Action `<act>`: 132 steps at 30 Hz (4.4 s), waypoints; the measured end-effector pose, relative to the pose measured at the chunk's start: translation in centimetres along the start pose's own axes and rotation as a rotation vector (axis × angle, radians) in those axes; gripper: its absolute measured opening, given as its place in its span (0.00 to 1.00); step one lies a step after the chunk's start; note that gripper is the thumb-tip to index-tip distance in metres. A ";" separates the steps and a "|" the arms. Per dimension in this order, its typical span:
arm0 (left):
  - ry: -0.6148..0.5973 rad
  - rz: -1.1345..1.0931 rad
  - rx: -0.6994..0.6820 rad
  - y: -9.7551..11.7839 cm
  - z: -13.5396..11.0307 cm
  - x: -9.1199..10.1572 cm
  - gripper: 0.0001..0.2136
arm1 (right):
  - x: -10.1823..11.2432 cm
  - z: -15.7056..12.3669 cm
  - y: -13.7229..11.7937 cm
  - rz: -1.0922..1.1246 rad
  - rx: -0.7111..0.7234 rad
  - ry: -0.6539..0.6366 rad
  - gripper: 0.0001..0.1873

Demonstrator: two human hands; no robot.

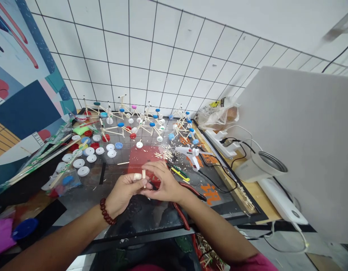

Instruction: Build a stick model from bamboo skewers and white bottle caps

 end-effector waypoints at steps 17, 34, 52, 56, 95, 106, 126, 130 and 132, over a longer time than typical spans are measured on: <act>-0.039 0.133 0.049 0.2 0.1 -0.5 0.20 | -0.2 0.6 0.8 0.535 -0.333 0.076 0.14; 0.064 -0.020 -0.013 0.2 0.4 -0.3 0.17 | 0.8 0.9 0.4 0.260 -0.193 0.125 0.33; 0.020 0.042 -0.011 -0.2 0.8 -0.6 0.20 | 0.8 12.3 14.2 -0.326 -0.850 0.284 0.06; 0.009 0.069 -0.023 -0.3 0.8 -0.6 0.21 | 2.1 12.6 13.7 -0.308 -0.810 0.373 0.08; -0.011 0.088 -0.072 -0.2 0.5 -0.6 0.20 | 16.4 11.8 7.1 0.178 -0.594 0.630 0.12; -0.007 0.076 -0.064 0.0 0.5 -0.7 0.21 | 6.2 14.0 12.5 -0.046 -0.824 0.545 0.12; -0.008 0.096 -0.061 -0.4 0.9 -0.6 0.20 | 3.7 13.9 12.7 -0.077 -0.850 0.494 0.16; -0.010 0.090 -0.069 -0.3 0.7 -0.6 0.18 | 7.1 12.1 4.6 -0.078 -0.632 0.489 0.15; -0.003 0.069 -0.059 -0.3 0.6 -0.7 0.17 | 8.0 9.3 -1.1 -0.175 -0.256 0.314 0.14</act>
Point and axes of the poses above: each hand's wrist, its own z-axis towards the middle knuckle, its own x-axis out of the back of the hand, y = z × x, the point moved 1 cm from there along z, towards the middle knuckle, and after that the axes turned 1 degree about -x, right-handed, at the moved point
